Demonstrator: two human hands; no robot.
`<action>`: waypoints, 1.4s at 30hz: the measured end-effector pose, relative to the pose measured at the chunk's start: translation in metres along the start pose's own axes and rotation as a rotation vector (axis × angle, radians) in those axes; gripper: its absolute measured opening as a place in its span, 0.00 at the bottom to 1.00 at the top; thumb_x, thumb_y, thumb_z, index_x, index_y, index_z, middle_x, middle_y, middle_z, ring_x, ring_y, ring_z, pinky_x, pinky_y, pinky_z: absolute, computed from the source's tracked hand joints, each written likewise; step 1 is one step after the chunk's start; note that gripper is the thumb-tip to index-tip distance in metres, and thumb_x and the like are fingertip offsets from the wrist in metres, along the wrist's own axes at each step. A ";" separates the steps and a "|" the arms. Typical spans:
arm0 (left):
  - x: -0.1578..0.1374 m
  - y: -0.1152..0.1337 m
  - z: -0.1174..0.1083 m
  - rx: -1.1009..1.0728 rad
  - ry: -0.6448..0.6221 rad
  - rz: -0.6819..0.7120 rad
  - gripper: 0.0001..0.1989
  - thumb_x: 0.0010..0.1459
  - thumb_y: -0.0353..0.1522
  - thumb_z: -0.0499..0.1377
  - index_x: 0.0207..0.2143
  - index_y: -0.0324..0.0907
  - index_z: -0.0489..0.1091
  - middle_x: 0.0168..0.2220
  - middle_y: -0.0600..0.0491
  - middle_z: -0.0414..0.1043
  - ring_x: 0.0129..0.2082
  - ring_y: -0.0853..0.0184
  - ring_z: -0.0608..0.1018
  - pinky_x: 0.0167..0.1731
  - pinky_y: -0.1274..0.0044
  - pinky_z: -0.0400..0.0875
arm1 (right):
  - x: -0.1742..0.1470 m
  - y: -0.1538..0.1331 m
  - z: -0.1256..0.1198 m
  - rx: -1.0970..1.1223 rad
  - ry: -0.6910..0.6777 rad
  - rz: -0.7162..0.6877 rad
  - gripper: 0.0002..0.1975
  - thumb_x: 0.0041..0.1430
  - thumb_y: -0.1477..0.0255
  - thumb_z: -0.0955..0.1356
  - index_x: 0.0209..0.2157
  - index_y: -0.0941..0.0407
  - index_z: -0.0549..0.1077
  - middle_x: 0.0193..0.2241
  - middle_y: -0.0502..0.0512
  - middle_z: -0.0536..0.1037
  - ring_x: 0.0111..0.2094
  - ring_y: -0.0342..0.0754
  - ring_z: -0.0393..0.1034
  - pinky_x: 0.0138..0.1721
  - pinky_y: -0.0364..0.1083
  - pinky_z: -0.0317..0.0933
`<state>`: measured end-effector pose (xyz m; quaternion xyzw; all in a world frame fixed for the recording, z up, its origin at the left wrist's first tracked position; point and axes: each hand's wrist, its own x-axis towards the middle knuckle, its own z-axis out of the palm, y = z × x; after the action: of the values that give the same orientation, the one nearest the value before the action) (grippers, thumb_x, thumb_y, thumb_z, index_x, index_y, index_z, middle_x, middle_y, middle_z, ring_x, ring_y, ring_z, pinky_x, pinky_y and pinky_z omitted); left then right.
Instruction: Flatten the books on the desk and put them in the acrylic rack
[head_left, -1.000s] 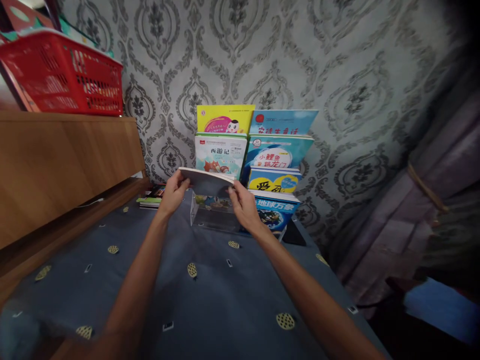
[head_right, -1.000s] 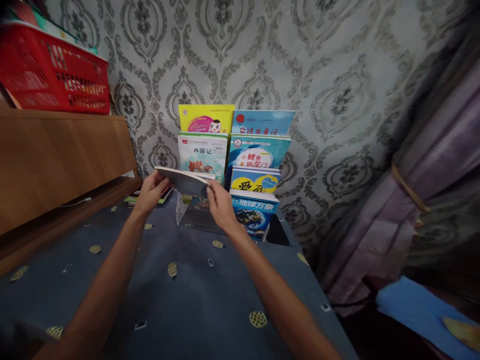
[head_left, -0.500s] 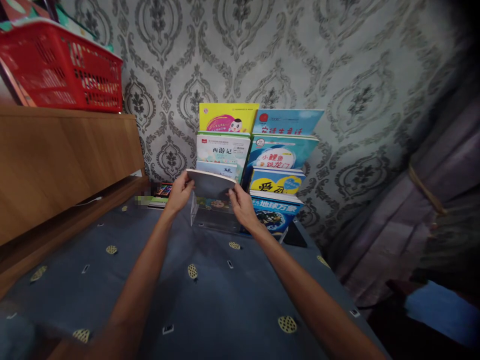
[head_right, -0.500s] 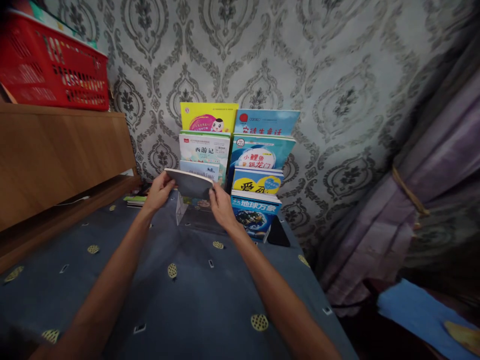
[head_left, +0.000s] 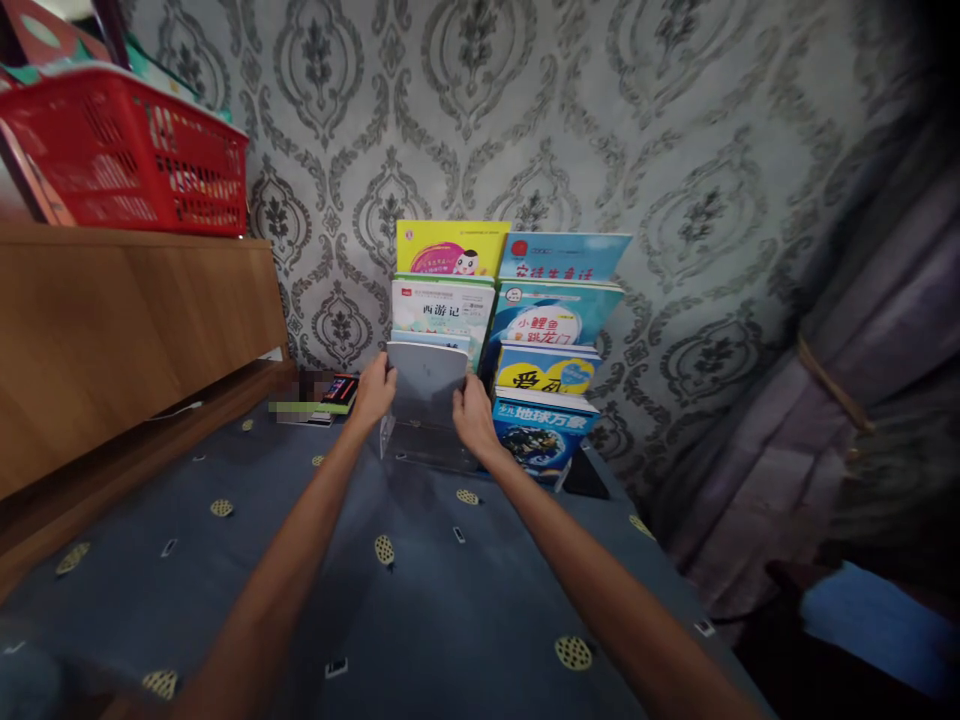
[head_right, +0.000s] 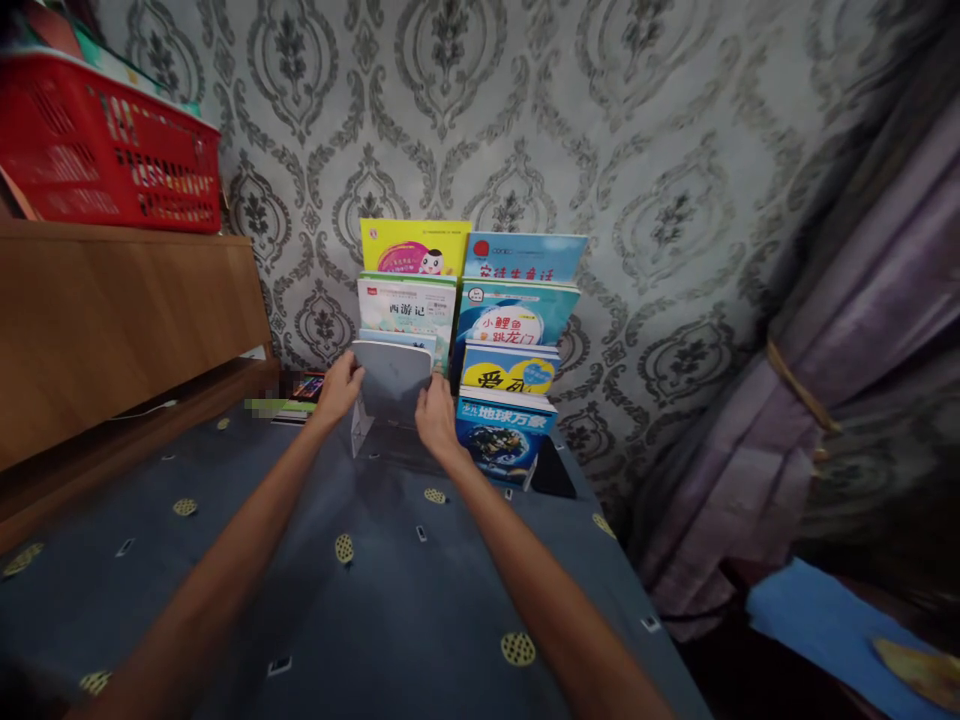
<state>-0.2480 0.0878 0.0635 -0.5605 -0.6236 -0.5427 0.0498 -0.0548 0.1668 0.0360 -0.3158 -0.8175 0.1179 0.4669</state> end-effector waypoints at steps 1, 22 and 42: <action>-0.001 0.001 0.000 0.039 0.015 -0.010 0.05 0.61 0.26 0.53 0.38 0.42 0.66 0.40 0.46 0.72 0.47 0.56 0.74 0.52 0.65 0.66 | -0.001 -0.002 0.001 -0.011 0.014 0.006 0.20 0.64 0.74 0.57 0.55 0.61 0.65 0.46 0.68 0.71 0.49 0.59 0.67 0.52 0.58 0.64; 0.010 0.015 0.000 0.487 -0.067 -0.115 0.07 0.67 0.29 0.52 0.42 0.41 0.70 0.43 0.44 0.76 0.46 0.58 0.77 0.46 0.72 0.66 | -0.005 -0.011 0.022 -0.007 0.122 0.178 0.26 0.59 0.79 0.59 0.60 0.63 0.64 0.43 0.63 0.66 0.45 0.56 0.67 0.54 0.54 0.63; 0.013 0.019 -0.002 0.624 -0.148 -0.103 0.09 0.68 0.30 0.50 0.46 0.40 0.68 0.45 0.43 0.75 0.47 0.57 0.77 0.44 0.71 0.66 | -0.003 -0.001 0.030 0.015 0.171 0.166 0.25 0.56 0.81 0.59 0.55 0.63 0.69 0.42 0.64 0.69 0.43 0.57 0.69 0.52 0.55 0.66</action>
<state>-0.2394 0.0911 0.0852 -0.5237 -0.7893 -0.2851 0.1463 -0.0788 0.1674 0.0182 -0.3877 -0.7450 0.1351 0.5258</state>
